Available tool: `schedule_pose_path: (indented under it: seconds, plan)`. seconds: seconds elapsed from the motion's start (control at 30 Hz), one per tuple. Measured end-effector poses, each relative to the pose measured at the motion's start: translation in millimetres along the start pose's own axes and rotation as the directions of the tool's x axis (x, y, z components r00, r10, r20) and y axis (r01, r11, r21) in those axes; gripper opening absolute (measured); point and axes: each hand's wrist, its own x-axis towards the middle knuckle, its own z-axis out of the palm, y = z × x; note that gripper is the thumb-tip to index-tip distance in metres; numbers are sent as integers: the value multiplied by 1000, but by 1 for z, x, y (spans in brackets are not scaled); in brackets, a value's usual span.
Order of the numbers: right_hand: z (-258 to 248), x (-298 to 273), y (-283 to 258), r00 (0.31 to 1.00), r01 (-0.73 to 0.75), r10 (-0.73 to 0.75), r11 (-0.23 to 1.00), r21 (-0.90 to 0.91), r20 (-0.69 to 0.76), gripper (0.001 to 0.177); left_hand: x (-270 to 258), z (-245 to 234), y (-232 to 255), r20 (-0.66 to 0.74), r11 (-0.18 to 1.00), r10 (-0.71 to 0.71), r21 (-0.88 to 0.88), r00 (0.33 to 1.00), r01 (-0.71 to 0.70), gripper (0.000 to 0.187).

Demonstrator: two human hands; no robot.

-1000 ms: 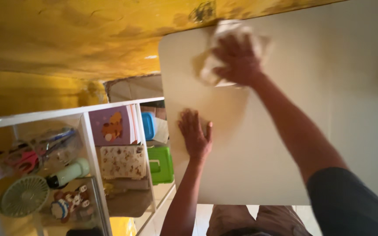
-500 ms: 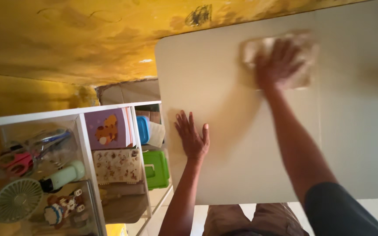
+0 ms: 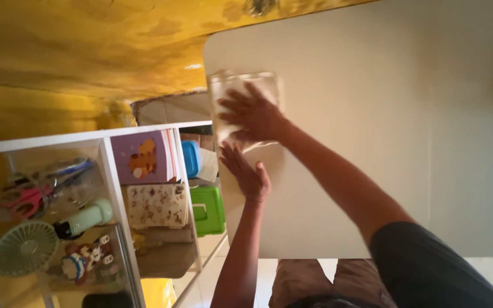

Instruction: The person wipes the surface of a light-colored table using a cloth after spraying it with liquid from a bottle.

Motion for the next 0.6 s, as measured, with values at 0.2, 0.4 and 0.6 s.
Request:
schedule_pose_path:
  seconds: [0.2, 0.4, 0.6]
  plan:
    - [-82, -100, 99, 846, -525, 533, 823, -216, -25, 90, 4, -4, 6, 52, 1000, -17, -5, 999, 17, 80]
    - [-130, -190, 126, 287, -929, 952, 303, -212, 104, 64, 6, -3, 4, 66, 1000, 4, -27, 998, -2, 79]
    - [-60, -101, 66, 498, -847, 867, 484, -221, -8, 69, 5, -2, 1, 7, 994, 5, -107, 1000, -4, 78]
